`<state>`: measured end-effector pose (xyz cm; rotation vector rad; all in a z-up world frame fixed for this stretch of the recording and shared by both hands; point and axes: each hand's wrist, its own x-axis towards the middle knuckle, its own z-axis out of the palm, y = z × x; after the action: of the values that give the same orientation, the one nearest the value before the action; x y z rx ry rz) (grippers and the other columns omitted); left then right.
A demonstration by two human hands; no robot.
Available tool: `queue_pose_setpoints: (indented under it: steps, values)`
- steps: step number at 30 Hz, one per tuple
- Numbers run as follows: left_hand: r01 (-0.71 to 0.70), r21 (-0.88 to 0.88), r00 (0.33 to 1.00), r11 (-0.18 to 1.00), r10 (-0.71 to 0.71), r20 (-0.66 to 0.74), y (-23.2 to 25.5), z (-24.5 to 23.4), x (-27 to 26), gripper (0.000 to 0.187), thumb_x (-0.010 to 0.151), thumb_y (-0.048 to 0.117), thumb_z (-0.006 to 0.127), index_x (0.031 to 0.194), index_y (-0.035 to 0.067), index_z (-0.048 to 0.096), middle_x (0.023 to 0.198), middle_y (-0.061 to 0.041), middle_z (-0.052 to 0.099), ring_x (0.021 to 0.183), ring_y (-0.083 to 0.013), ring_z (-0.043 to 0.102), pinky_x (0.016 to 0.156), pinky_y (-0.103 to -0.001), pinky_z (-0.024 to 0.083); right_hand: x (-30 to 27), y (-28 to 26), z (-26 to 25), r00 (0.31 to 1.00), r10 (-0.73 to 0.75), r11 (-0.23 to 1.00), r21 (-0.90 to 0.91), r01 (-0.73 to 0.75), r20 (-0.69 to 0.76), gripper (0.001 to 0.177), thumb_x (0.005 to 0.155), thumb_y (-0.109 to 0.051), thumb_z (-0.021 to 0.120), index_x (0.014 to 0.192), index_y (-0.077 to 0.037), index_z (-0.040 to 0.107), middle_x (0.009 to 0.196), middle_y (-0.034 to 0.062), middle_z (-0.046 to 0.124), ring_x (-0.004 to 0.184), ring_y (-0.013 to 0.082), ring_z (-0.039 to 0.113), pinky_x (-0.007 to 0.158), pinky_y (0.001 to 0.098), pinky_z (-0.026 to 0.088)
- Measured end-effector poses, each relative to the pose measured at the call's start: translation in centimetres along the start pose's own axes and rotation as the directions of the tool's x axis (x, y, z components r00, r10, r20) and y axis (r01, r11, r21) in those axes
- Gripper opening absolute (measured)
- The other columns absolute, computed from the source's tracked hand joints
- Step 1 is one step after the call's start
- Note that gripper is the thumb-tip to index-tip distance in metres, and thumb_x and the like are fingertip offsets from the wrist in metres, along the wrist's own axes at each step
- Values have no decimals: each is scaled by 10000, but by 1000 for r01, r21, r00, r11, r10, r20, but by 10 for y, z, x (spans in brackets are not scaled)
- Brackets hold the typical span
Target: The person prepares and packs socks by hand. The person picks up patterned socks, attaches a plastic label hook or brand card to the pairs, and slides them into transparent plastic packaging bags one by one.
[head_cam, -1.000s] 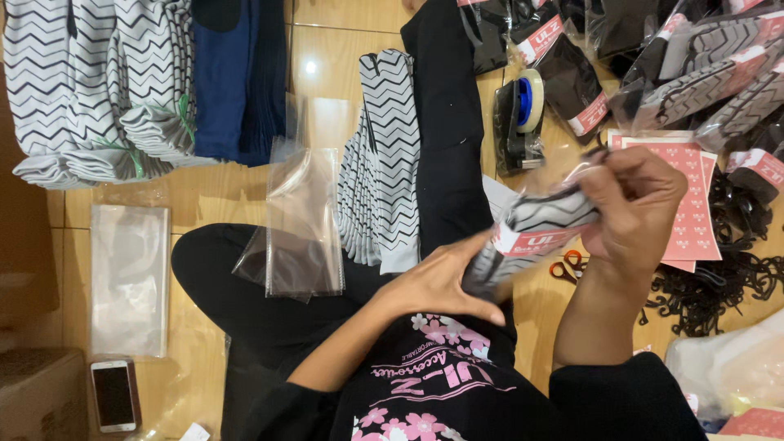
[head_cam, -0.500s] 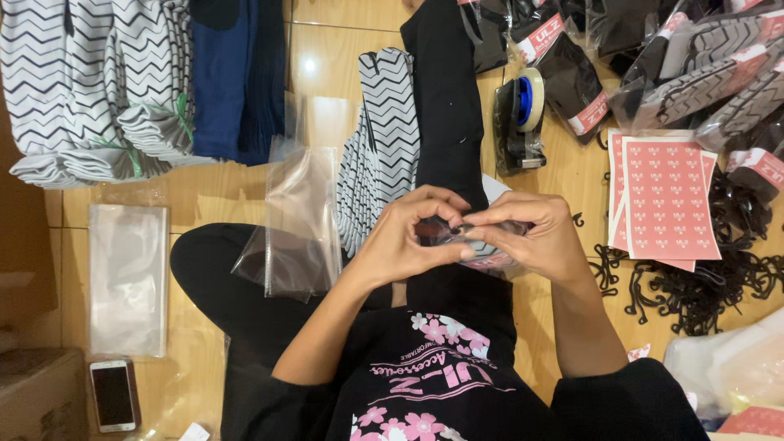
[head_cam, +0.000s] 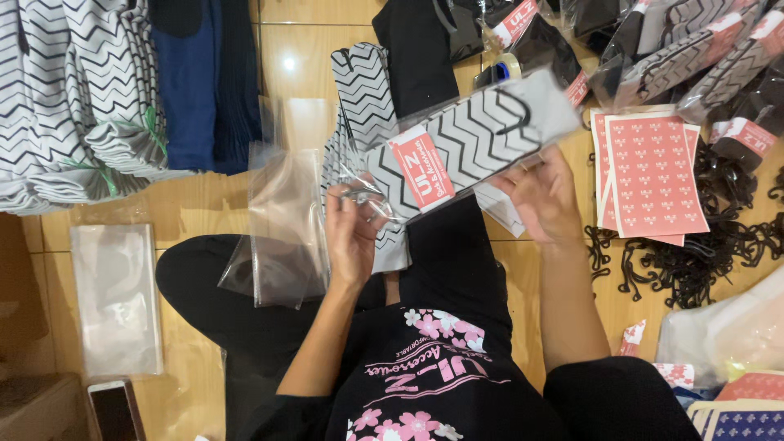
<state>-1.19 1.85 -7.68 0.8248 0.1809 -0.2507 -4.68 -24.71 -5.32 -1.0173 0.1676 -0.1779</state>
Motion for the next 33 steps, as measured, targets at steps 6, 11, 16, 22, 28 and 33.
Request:
queue_pose_setpoints:
  steps: [6, 11, 16, 22, 28, 33]
  values:
    - [5, 477, 992, 879, 56, -113, 4, -26, 6, 581, 1040, 417, 568, 1330, -86, 542, 1415, -354, 507, 1402, -519, 410, 1122, -688, 321, 9, -31, -10, 968, -222, 948, -260, 186, -116, 416, 902, -4, 697, 1290, -25, 552, 1133, 203, 690, 958, 257, 734, 844, 350, 666]
    - [-314, 657, 929, 685, 79, 361, 87, 81, 12, 754, 993, 617, 497, 1490, 54, 430, 1495, -189, 490, 1364, -342, 493, 1121, -496, 432, -11, -99, 56, 986, -139, 792, -586, 169, 96, 349, 861, -62, 678, 1184, 8, 565, 1095, 162, 698, 891, 173, 679, 746, 267, 535]
    - [-584, 533, 769, 611, 206, 606, 111, 148, 27, 101, 1011, 160, 673, 1062, 79, 704, 1005, -25, 731, 869, -98, 645, 799, -231, 526, -7, -129, 101, 897, -256, 548, -711, 442, 360, 209, 1110, -51, 461, 1099, 96, 609, 1138, 272, 687, 1140, 394, 716, 1019, 431, 607]
    - [-527, 484, 756, 699, 125, 642, 48, 76, 40, 89, 935, 192, 793, 1018, 212, 770, 1324, -31, 615, 1330, -194, 572, 1196, -379, 467, -10, -63, 25, 902, -339, 592, -685, 424, 266, 172, 930, -43, 788, 982, -104, 636, 1125, 101, 707, 1227, 290, 703, 1273, 508, 536]
    - [160, 634, 987, 757, -125, -100, -91, -16, 34, 177, 807, 141, 810, 722, 19, 714, 1142, -240, 666, 840, -262, 651, 759, -391, 555, -37, 91, -53, 919, 177, 886, -351, -305, -352, 238, 699, -74, 882, 666, -34, 650, 818, 53, 561, 806, 127, 556, 756, 277, 475]
    - [2, 762, 1000, 648, 7, -9, -63, 5, 38, 325, 826, 123, 806, 608, 63, 572, 822, -109, 771, 639, -102, 559, 509, -265, 450, 13, 55, -61, 886, 87, 779, -523, -346, -456, 456, 902, -399, 869, 1085, -17, 702, 887, 115, 669, 663, 170, 653, 412, 266, 557]
